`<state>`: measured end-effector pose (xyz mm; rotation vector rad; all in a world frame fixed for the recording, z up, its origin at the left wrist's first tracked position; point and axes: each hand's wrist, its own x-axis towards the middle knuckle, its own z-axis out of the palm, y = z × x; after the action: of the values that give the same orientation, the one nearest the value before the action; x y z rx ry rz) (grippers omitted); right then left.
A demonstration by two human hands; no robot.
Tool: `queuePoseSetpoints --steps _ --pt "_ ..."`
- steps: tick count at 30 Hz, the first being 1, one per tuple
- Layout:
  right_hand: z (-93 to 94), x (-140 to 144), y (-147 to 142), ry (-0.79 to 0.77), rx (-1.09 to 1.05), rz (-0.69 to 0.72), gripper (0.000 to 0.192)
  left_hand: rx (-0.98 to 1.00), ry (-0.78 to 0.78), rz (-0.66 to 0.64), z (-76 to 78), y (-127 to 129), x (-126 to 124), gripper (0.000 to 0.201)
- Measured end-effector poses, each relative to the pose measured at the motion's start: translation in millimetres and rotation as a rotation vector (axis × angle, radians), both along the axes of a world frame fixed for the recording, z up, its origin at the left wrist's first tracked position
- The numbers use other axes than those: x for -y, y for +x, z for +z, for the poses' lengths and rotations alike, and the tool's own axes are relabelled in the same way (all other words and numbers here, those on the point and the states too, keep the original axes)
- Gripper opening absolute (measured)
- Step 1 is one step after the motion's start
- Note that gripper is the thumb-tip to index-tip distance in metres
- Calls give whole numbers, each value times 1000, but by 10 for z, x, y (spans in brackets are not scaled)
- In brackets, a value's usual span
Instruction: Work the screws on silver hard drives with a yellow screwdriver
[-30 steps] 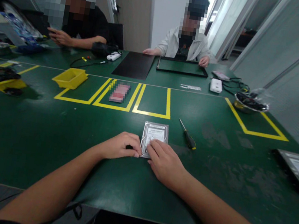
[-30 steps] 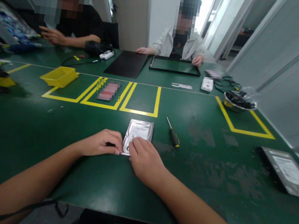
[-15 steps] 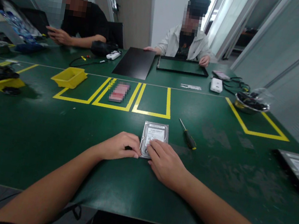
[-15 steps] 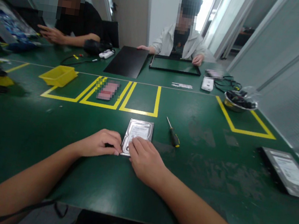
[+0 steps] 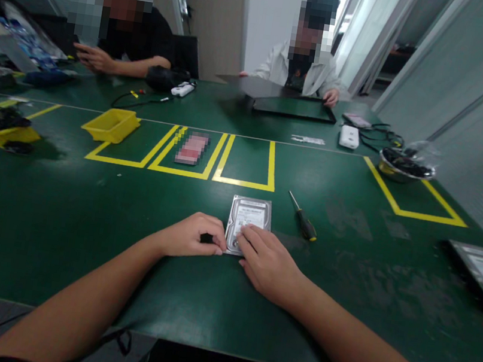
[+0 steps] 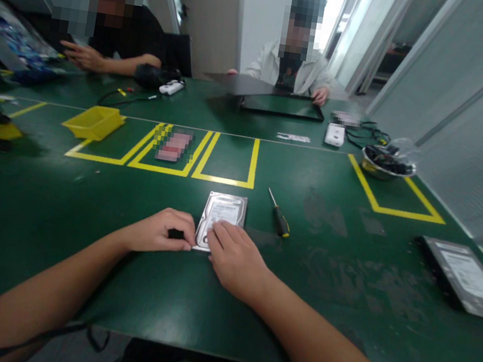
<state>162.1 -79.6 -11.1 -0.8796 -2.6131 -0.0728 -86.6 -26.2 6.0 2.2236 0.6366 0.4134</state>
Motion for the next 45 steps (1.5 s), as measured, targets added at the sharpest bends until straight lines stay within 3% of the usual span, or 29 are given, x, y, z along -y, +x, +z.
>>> queuePoseSetpoints --steps 35,42,45 --pt "19 -4 -2 -13 -3 2 42 -9 64 12 -17 28 20 6" --pt "36 -2 47 -10 -178 47 38 6 62 8 -15 18 14 7" --pt "66 -47 114 27 -251 -17 31 15 51 11 -19 13 16 9"
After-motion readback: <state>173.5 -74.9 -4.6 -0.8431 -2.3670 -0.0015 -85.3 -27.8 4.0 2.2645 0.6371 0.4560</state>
